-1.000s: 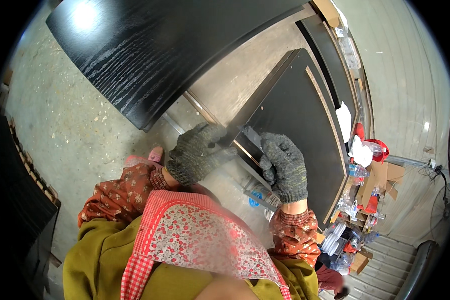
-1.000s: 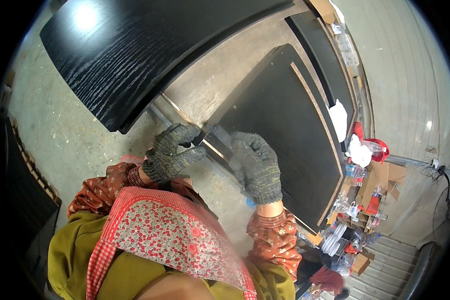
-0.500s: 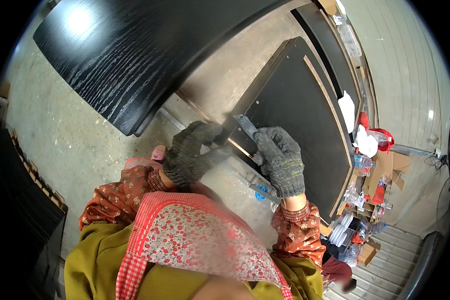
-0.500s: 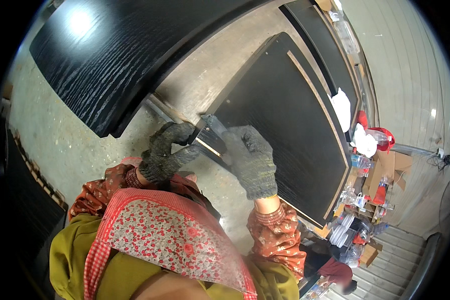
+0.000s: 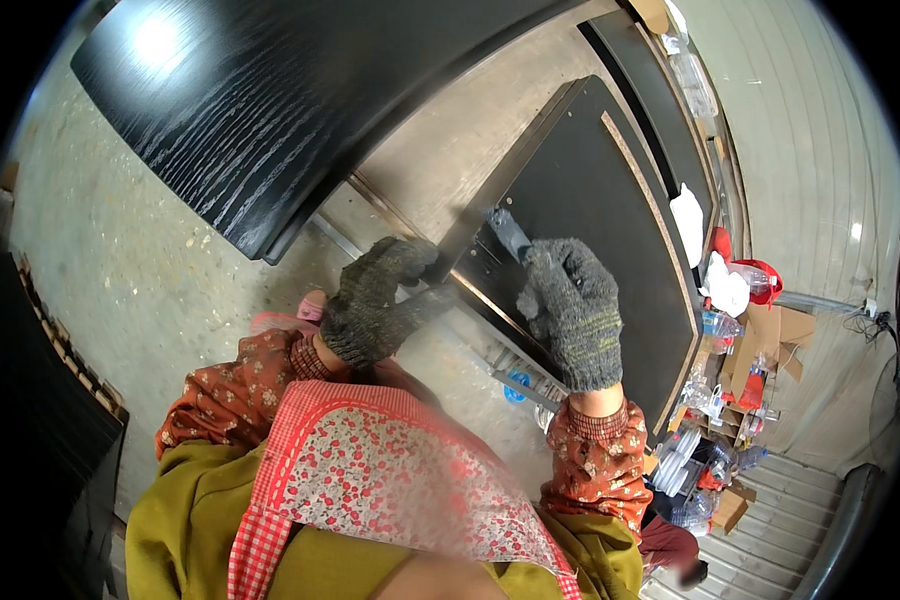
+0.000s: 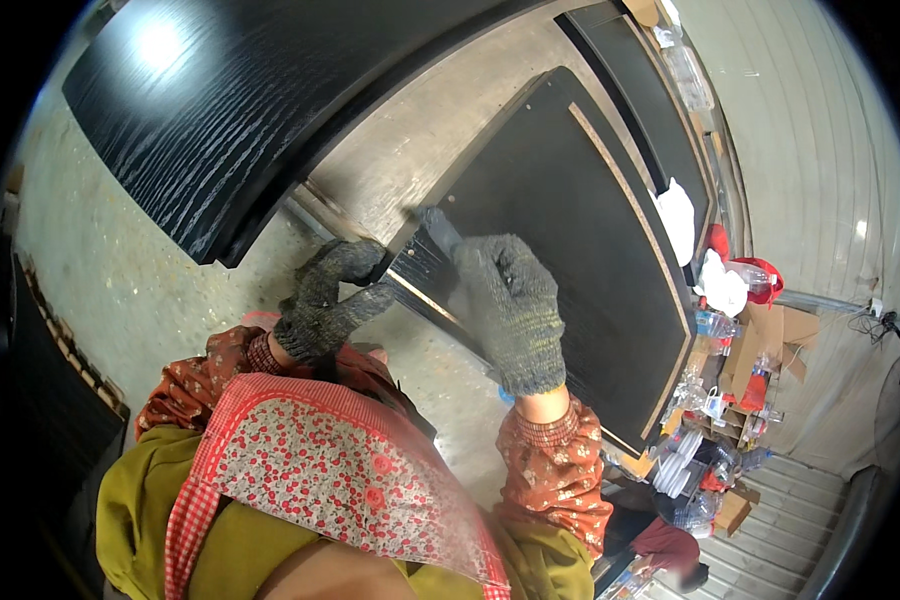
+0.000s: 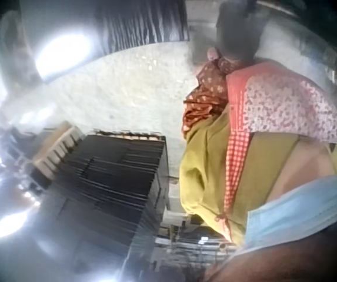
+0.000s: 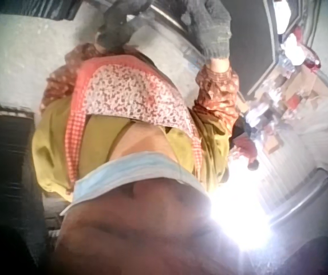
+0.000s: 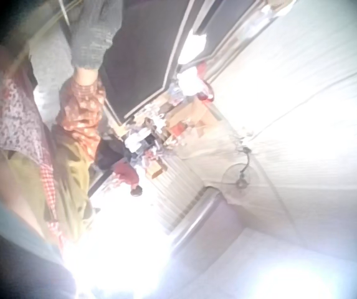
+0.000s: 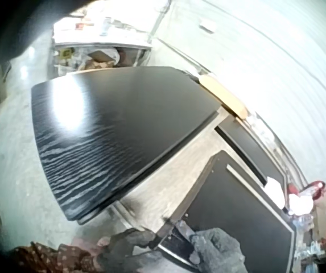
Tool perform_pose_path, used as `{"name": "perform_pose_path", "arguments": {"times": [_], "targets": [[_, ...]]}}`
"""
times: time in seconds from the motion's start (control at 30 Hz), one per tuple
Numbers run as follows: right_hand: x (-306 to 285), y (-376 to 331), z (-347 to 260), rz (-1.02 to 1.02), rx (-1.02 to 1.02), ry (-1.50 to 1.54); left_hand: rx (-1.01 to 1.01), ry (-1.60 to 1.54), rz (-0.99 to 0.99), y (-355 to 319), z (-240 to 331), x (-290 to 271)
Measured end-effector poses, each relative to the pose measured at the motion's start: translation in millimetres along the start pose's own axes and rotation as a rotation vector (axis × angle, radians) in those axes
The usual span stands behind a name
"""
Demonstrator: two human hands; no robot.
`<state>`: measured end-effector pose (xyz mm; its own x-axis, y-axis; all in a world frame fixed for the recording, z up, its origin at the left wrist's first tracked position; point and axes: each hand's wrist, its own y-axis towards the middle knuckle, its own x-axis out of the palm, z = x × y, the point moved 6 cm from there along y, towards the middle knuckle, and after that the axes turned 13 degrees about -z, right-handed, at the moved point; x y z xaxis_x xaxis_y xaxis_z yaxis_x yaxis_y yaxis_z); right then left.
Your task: The person applies a dark finish to a large black wooden panel using a cloth and a liquid from a bottle. They wipe the surface repeatedly to ensure even coverage, then use a sanding block to smooth the edges and corners of the panel. The person works methodically across the surface, occasionally dipping the cloth into the liquid container.
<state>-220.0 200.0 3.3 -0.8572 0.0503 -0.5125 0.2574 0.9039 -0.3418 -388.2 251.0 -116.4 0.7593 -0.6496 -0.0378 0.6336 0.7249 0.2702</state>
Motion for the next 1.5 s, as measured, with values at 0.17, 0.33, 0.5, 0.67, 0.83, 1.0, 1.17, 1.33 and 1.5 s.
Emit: {"name": "perform_pose_path", "arguments": {"times": [0.17,0.33,0.5,0.67,0.83,1.0,1.17,1.33,1.5], "targets": [[10,-8,6,-0.024,0.232,0.138,-0.012,0.053,-0.012,-1,-5,1],[6,-7,12,-0.058,0.005,-0.070,-0.023,0.071,-0.014,0,-1,0],[6,-17,-2,0.036,-0.023,-0.404,-0.068,0.087,-0.048,2,-3,0],[15,-19,-8,0.095,-0.427,-1.018,-0.089,0.066,-0.065,2,-3,1],[18,-17,-12,0.035,-0.468,-1.071,-0.068,0.048,-0.050,2,-3,0],[15,-16,-16,0.091,-0.483,-1.087,-0.055,0.055,-0.055,2,0,-1],[10,-8,-10,0.028,-0.341,-1.035,-0.018,0.061,-0.045,2,0,0],[8,-2,-9,-0.009,-0.319,-1.040,0.012,0.056,-0.033,-1,-4,2],[9,-1,-12,-0.012,-0.260,-0.989,-0.010,0.035,-0.031,0,-2,1]]}}
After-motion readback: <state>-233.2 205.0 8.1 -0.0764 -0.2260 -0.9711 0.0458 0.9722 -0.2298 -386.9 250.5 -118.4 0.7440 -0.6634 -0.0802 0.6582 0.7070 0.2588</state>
